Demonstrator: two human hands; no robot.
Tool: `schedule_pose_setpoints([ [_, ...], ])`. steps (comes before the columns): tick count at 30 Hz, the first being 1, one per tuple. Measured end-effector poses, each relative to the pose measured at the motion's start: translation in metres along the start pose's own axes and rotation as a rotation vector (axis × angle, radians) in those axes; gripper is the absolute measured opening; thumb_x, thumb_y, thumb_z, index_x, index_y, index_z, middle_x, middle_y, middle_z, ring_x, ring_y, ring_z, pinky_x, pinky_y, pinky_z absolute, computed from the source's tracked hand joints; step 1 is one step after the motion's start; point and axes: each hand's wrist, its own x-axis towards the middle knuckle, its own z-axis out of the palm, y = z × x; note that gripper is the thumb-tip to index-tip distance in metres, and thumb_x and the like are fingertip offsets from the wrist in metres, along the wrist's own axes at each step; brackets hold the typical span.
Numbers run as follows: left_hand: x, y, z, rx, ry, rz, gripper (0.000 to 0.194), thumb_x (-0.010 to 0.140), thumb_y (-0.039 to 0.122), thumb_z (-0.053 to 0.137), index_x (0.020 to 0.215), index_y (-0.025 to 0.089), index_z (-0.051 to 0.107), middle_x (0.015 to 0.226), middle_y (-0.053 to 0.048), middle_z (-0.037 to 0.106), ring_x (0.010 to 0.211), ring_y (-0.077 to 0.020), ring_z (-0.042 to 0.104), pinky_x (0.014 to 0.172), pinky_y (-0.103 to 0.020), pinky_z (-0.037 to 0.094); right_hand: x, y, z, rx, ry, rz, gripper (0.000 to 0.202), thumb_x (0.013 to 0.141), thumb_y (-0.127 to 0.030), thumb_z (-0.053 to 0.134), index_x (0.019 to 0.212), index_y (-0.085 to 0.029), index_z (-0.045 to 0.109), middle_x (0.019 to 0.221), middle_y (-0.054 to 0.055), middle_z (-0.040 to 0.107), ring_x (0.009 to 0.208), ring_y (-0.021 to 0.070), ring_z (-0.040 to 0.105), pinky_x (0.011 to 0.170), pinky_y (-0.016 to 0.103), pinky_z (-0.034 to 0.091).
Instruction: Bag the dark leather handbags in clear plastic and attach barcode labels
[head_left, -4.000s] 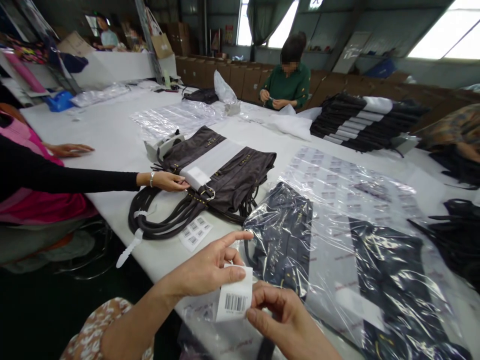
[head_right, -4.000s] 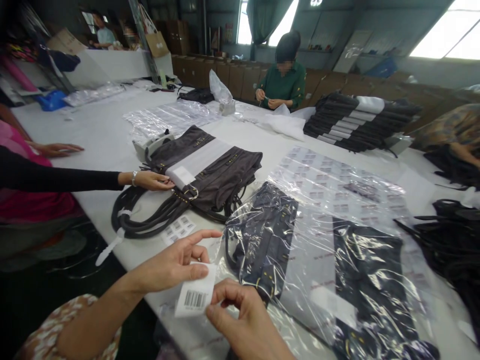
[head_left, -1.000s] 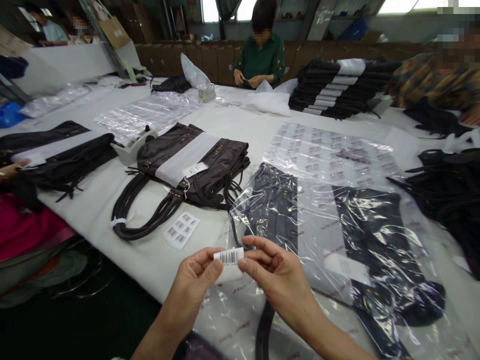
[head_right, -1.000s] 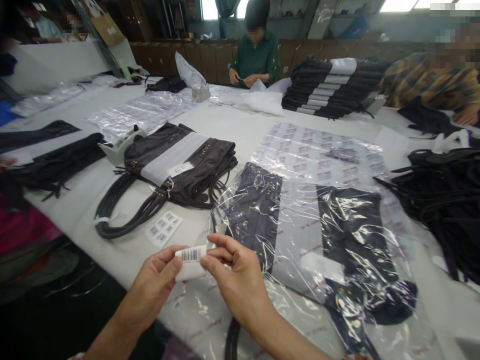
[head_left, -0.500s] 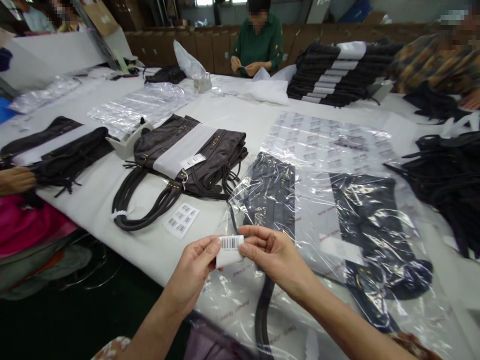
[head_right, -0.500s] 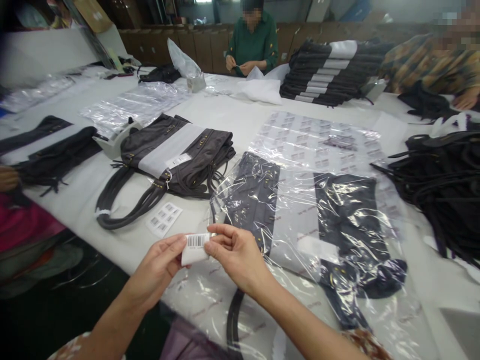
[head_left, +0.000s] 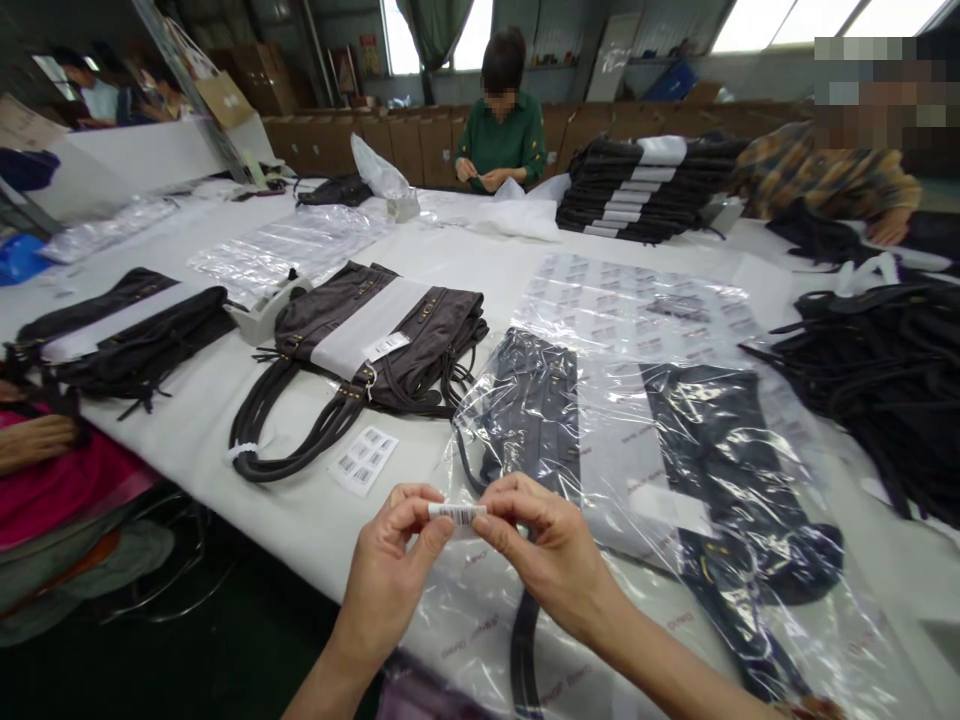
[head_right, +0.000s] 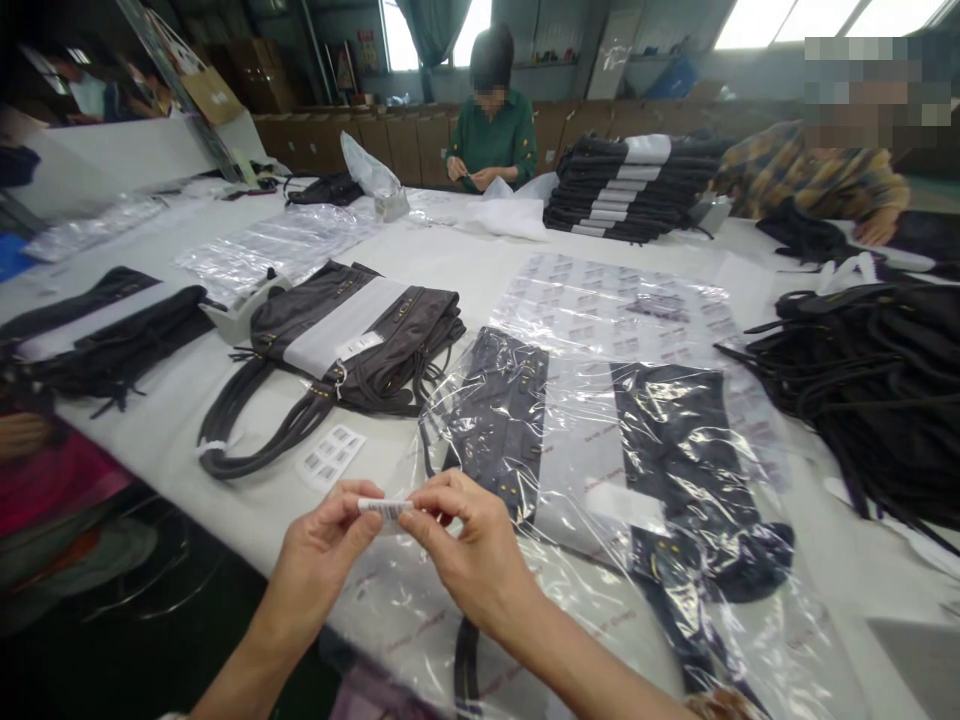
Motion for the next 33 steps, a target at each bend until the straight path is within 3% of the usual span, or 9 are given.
schedule_pose_setpoints([
  [3, -0.004, 0.002, 0.002, 0.136, 0.076, 0.143, 0.018, 0.086, 0.036, 0.061, 0.077, 0.020, 0.063, 0.088, 0.001, 0.057, 0.086, -0.0117, 0.055, 0.077, -0.020, 0.042, -0.003, -0.002, 0.002, 0.029, 0.002, 0.065, 0.016, 0.084, -0.035, 0.064, 0.084, -0.020, 0.071, 0.070, -0.001, 0.060, 0.066, 0.0124, 0.052, 0.063, 0.026, 0.040],
  [8, -0.011, 0.007, 0.004, 0.291, 0.142, 0.366, 0.013, 0.088, 0.027, 0.059, 0.077, 0.021, 0.061, 0.072, 0.005, 0.058, 0.070, -0.0079, 0.055, 0.068, -0.017, 0.042, -0.004, -0.003, 0.004, 0.190, -0.013, 0.215, 0.024, 0.078, -0.041, 0.069, 0.088, -0.019, 0.071, 0.070, 0.000, 0.062, 0.065, 0.0128, 0.052, 0.062, 0.027, 0.040],
  [13, -0.012, 0.014, 0.003, 0.288, 0.105, 0.566, 0.009, 0.089, 0.019, 0.056, 0.086, 0.024, 0.063, 0.071, 0.007, 0.059, 0.066, -0.0067, 0.054, 0.063, -0.015, 0.043, -0.003, -0.017, 0.000, 0.177, -0.086, 0.177, 0.024, 0.079, -0.041, 0.067, 0.086, -0.018, 0.071, 0.072, 0.001, 0.063, 0.068, 0.0144, 0.054, 0.065, 0.027, 0.041],
  [15, -0.012, 0.017, 0.002, 0.256, 0.054, 0.532, 0.009, 0.090, 0.020, 0.055, 0.089, 0.025, 0.063, 0.074, 0.006, 0.061, 0.069, -0.0068, 0.057, 0.065, -0.015, 0.044, -0.004, -0.024, -0.002, 0.080, -0.073, 0.118, 0.019, 0.079, -0.036, 0.066, 0.079, -0.018, 0.071, 0.069, 0.000, 0.060, 0.067, 0.0135, 0.053, 0.064, 0.026, 0.040],
  [19, -0.012, 0.018, 0.005, 0.139, -0.046, 0.310, 0.012, 0.091, 0.030, 0.053, 0.090, 0.023, 0.063, 0.082, 0.003, 0.062, 0.080, -0.0102, 0.060, 0.073, -0.018, 0.046, -0.006, -0.029, -0.004, -0.040, -0.010, 0.033, 0.018, 0.081, -0.032, 0.064, 0.072, -0.018, 0.069, 0.065, -0.001, 0.057, 0.063, 0.0121, 0.051, 0.060, 0.025, 0.039],
  [22, -0.014, 0.017, 0.007, 0.101, -0.039, 0.223, 0.019, 0.090, 0.036, 0.054, 0.082, 0.020, 0.060, 0.077, 0.002, 0.059, 0.078, -0.0127, 0.057, 0.072, -0.022, 0.045, -0.008, -0.026, -0.003, -0.091, 0.038, -0.034, 0.018, 0.082, -0.033, 0.063, 0.073, -0.018, 0.068, 0.064, -0.001, 0.057, 0.061, 0.0118, 0.051, 0.058, 0.025, 0.039],
  [28, -0.020, 0.018, 0.012, 0.268, 0.111, 0.359, 0.023, 0.089, 0.032, 0.054, 0.070, 0.019, 0.059, 0.063, 0.004, 0.049, 0.059, -0.0091, 0.048, 0.057, -0.019, 0.038, -0.013, -0.024, 0.001, -0.170, 0.119, -0.185, 0.023, 0.085, -0.032, 0.063, 0.066, -0.018, 0.064, 0.060, -0.001, 0.056, 0.058, 0.0119, 0.052, 0.056, 0.025, 0.039],
  [33, -0.023, 0.013, 0.013, 0.198, 0.117, 0.370, 0.017, 0.088, 0.030, 0.056, 0.075, 0.020, 0.061, 0.069, 0.004, 0.052, 0.063, -0.0093, 0.050, 0.061, -0.019, 0.040, -0.015, -0.024, 0.002, -0.057, 0.121, -0.141, 0.014, 0.084, -0.032, 0.066, 0.077, -0.020, 0.069, 0.067, 0.000, 0.061, 0.062, 0.0128, 0.054, 0.060, 0.025, 0.041],
])
